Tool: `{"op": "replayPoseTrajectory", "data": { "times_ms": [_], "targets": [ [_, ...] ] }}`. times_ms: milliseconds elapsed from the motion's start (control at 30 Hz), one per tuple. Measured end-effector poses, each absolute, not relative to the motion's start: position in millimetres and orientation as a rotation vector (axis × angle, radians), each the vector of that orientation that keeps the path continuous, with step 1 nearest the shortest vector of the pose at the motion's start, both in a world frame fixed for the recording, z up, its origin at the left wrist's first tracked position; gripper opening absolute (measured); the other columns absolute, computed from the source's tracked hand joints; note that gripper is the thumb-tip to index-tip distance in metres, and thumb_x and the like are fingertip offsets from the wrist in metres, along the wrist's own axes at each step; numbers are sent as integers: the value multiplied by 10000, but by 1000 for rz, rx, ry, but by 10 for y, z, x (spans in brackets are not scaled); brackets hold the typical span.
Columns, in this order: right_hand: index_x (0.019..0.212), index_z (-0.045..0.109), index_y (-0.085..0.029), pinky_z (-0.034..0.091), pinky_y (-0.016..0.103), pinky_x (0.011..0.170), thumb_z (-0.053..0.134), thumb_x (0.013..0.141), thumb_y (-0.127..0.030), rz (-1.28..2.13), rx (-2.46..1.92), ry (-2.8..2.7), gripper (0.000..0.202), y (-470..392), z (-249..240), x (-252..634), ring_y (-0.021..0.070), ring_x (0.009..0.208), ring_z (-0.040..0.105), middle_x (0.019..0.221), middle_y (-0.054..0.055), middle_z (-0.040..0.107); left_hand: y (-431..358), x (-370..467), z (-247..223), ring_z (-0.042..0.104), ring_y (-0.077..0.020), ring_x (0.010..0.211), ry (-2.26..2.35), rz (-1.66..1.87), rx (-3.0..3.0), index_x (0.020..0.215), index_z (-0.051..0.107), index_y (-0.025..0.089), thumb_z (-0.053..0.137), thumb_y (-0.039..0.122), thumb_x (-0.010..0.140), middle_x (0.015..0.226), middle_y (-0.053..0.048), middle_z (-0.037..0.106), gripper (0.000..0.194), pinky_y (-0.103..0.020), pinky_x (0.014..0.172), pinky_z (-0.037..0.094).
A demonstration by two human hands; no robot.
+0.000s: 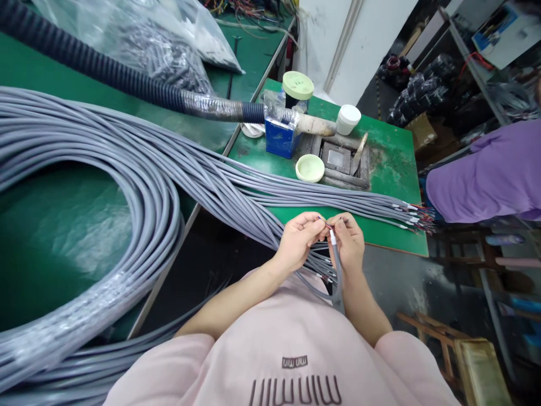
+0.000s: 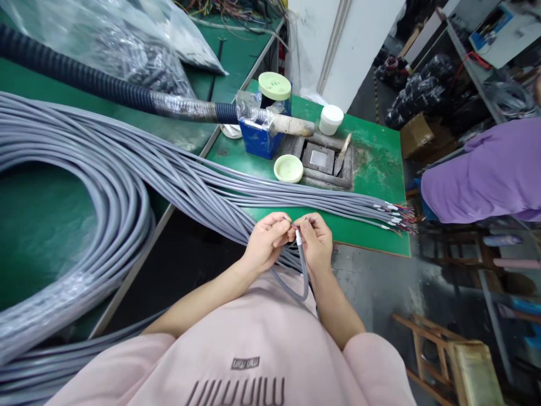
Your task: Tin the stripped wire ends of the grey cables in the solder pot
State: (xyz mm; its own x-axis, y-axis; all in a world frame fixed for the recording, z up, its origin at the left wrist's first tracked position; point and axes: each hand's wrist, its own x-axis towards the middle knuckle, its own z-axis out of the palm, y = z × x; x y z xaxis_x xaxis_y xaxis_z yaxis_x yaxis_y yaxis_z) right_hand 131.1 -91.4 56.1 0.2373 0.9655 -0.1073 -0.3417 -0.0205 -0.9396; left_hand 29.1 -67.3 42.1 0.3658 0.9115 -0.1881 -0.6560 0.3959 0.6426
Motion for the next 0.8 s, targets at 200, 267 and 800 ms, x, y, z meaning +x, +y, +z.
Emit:
{"op": "replayPoseTrajectory", "data": {
  "times_ms": [200,267,800],
  "targets": [
    [792,518,-212,399,192,378,705,727,-505,1636,-946,-644,354,-886,613,1404,78,465,478,641,-44,550,-663,229,411,486,-65,422,665,1014,570,813,639,158,803,409,648,587,19,627,342,-180,388,340],
    [853,502,-226,386,177,348,746,702,-447,1729,-916,-637,362,-901,623,1429,63,409,455,634,-66,565,-656,219,411,461,-57,415,678,1009,574,805,644,159,799,414,651,583,19,620,336,-177,385,319],
    [895,572,-210,415,167,374,708,765,-359,1670,-929,-571,240,-921,531,1405,65,351,491,518,-79,583,-596,204,404,325,-29,397,656,1010,574,761,669,146,813,385,654,488,49,512,299,-186,417,232]
  ]
}}
